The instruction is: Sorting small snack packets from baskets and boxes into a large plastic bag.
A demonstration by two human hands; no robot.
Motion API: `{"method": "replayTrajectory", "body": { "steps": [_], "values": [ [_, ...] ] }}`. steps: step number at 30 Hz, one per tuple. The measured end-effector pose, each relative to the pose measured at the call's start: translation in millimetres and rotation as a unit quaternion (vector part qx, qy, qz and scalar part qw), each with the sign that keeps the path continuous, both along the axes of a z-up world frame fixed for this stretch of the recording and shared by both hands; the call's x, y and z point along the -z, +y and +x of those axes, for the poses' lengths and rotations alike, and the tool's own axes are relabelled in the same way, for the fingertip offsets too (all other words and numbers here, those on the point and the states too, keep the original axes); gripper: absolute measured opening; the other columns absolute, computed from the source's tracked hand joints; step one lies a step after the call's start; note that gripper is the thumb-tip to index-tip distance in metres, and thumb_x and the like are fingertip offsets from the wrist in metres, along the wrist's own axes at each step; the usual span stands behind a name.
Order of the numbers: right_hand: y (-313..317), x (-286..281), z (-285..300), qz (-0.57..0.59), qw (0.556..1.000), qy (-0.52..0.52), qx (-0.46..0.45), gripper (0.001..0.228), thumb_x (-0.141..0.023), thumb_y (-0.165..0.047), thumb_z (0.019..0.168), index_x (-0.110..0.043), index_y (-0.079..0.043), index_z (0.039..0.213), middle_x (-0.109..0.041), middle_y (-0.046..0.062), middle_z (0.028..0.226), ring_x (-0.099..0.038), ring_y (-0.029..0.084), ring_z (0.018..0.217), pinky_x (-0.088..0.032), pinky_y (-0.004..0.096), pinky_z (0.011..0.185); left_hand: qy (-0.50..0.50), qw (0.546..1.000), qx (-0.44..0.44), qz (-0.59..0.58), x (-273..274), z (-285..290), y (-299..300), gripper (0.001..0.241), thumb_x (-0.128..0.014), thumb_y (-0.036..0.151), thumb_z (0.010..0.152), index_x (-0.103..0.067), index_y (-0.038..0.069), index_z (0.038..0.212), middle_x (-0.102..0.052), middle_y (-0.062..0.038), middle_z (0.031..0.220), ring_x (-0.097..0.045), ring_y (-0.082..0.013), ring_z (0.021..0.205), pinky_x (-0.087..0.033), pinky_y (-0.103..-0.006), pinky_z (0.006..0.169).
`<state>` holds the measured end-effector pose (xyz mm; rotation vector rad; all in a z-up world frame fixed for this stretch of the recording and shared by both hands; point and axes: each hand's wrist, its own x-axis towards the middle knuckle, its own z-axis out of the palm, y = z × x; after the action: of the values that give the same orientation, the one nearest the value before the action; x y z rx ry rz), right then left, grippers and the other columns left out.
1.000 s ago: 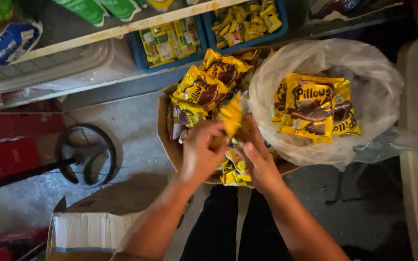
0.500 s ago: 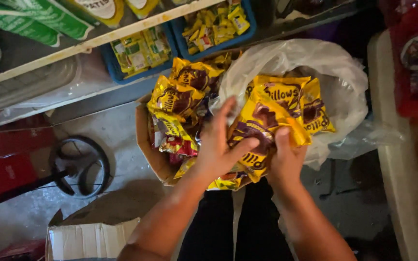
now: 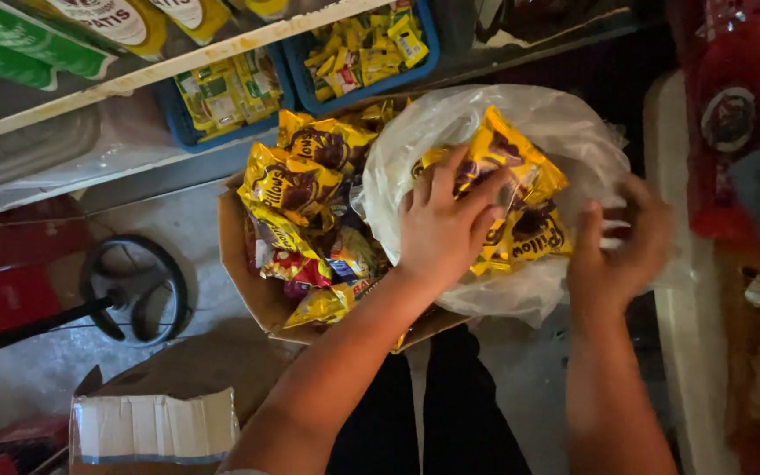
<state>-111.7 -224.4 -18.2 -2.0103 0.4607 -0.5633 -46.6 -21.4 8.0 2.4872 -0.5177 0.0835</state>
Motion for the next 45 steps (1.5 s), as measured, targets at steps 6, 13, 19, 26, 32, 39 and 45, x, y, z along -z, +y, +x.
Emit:
{"method": "replayTrajectory", "body": {
  "steps": [6, 13, 19, 26, 32, 39, 45],
  "values": [
    [-34, 46, 3, -0.201, 0.978, 0.059, 0.002, 0.056, -0.081, -0.025, 0.099, -0.054, 0.004, 0.138, -0.064, 0.022, 0.119, -0.065, 0.038, 0.102, -0.052, 0.042, 0.085, 0.036, 0.992, 0.071, 0.093, 1, -7, -23, 0.079, -0.078, 0.061, 0.075, -0.052, 0.038, 0.146, -0.025, -0.014, 0.164, -0.031, -0.0487, 0.148, -0.033, -0.0801, 0.108],
    [-40, 44, 3, 0.019, 0.995, 0.094, -0.042, 0.020, -0.068, -0.017, 0.110, -0.064, 0.002, 0.115, -0.068, 0.011, 0.098, -0.065, 0.021, 0.091, -0.050, 0.034, 0.078, 0.098, 0.973, 0.122, 0.170, 1, 4, -42, 0.085, -0.079, 0.059, 0.073, -0.046, 0.040, 0.149, -0.021, -0.016, 0.164, -0.026, -0.0579, 0.144, -0.031, -0.0854, 0.099],
    [-55, 18, -8, 0.261, 0.960, 0.081, -0.065, 0.017, -0.062, -0.010, 0.113, -0.061, 0.003, 0.101, -0.062, 0.003, 0.092, -0.054, 0.010, 0.081, -0.040, 0.026, 0.067, 0.135, 0.966, 0.110, 0.192, 2, 13, -48, 0.080, -0.077, 0.058, 0.077, -0.045, 0.047, 0.149, -0.028, -0.010, 0.161, -0.024, -0.0588, 0.146, -0.029, -0.0875, 0.101],
    [-43, -6, 11, 0.161, 0.979, 0.086, -0.093, 0.034, -0.067, -0.012, 0.106, -0.057, 0.001, 0.135, -0.066, 0.009, 0.123, -0.063, 0.013, 0.107, -0.051, 0.028, 0.087, 0.065, 0.988, 0.102, 0.093, 28, -1, -13, 0.077, -0.077, 0.055, 0.082, -0.047, 0.034, 0.149, -0.034, -0.012, 0.158, -0.032, -0.0453, 0.142, -0.032, -0.0709, 0.105],
    [-15, -25, -40, 0.051, 0.992, 0.099, -0.061, 0.081, -0.078, -0.014, 0.091, -0.033, -0.002, 0.157, -0.056, 0.018, 0.136, -0.059, 0.022, 0.118, -0.052, 0.035, 0.090, 0.048, 0.989, -0.136, -0.032, 89, 32, 68, 0.080, -0.076, 0.031, 0.090, -0.036, 0.006, 0.155, -0.039, -0.022, 0.153, -0.043, -0.0441, 0.134, -0.044, -0.0533, 0.105],
    [5, 33, -71, 0.095, 0.981, 0.165, -0.042, 0.057, -0.070, -0.016, 0.097, -0.048, -0.001, 0.148, -0.069, 0.013, 0.125, -0.065, 0.015, 0.108, -0.052, 0.032, 0.085, 0.323, 0.926, -0.194, 0.025, 84, 57, 58, 0.062, -0.064, 0.044, 0.099, -0.048, 0.015, 0.153, -0.071, -0.024, 0.124, -0.067, -0.0444, 0.114, -0.051, -0.0533, 0.098],
    [-11, -43, -68, 0.093, 0.995, -0.033, 0.007, 0.033, -0.058, -0.015, 0.114, -0.056, -0.001, 0.144, -0.064, 0.008, 0.134, -0.061, 0.014, 0.112, -0.051, 0.031, 0.100, 0.350, 0.789, -0.137, -0.486, 2, 56, 77, 0.036, -0.069, 0.016, 0.092, -0.069, 0.004, 0.125, -0.075, -0.009, 0.113, -0.069, -0.0190, 0.100, -0.054, -0.0332, 0.089]
  ]
}}
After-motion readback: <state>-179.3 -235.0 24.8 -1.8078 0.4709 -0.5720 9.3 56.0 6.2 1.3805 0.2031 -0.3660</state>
